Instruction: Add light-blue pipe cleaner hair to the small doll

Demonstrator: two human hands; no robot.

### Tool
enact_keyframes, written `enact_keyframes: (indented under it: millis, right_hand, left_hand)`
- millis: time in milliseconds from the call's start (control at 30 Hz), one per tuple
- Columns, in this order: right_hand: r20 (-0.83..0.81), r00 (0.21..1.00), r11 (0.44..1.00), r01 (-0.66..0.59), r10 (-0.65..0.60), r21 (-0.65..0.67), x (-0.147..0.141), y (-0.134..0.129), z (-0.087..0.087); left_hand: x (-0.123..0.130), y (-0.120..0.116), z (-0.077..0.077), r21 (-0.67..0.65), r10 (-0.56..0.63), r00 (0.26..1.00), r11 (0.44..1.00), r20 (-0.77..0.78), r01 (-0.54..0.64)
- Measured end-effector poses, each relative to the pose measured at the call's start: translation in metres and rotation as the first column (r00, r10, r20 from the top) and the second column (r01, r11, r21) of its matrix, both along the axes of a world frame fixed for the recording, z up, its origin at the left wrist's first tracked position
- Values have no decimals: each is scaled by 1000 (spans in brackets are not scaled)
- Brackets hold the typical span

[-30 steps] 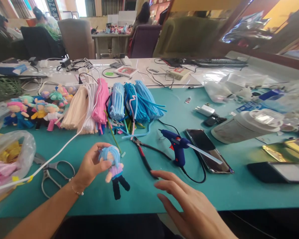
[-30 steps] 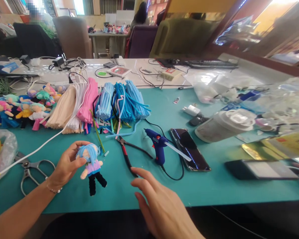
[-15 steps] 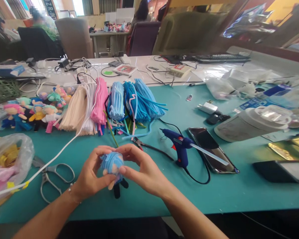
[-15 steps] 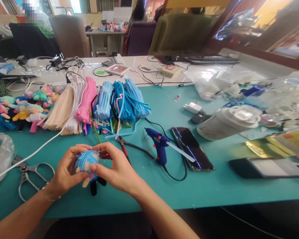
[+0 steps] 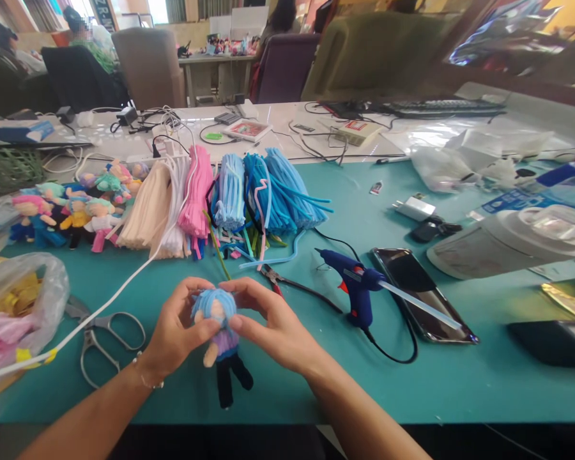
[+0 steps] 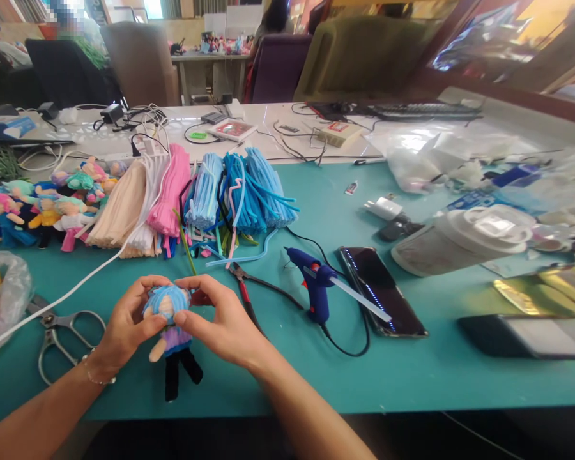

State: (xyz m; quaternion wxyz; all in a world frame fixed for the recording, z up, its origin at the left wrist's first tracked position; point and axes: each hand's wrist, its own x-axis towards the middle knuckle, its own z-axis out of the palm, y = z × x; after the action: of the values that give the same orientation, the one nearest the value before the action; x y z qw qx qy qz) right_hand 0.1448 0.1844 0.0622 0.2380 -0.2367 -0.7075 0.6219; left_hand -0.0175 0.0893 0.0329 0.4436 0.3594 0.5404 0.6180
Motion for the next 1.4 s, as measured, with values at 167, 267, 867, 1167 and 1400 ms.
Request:
enact_keyframes:
  millis: [167, 267, 867, 1167, 1400]
  right_hand:
    - [3, 999, 999, 52, -52, 13, -5, -4, -3]
    - [6, 997, 997, 72, -72, 1, -6, -4, -6]
    - [30, 992, 988, 123, -127, 91, -7, -8, -13]
    - [-38, 997, 997, 70, -71, -11, 1, -3, -11]
    - [-72, 997, 951, -25, 3, -308, -4, -6, -25]
  left_hand:
    - [1, 0, 3, -83, 14, 999, 997, 29, -11]
    - [-1, 0, 1, -124, 17, 999, 992, 45, -11]
    - [-1, 3, -4, -137, 52, 990, 990, 132, -34]
    - [-3, 6, -6, -118, 72, 975, 992, 210, -47]
    - [1, 13, -2, -143, 132, 937, 986, 322, -90]
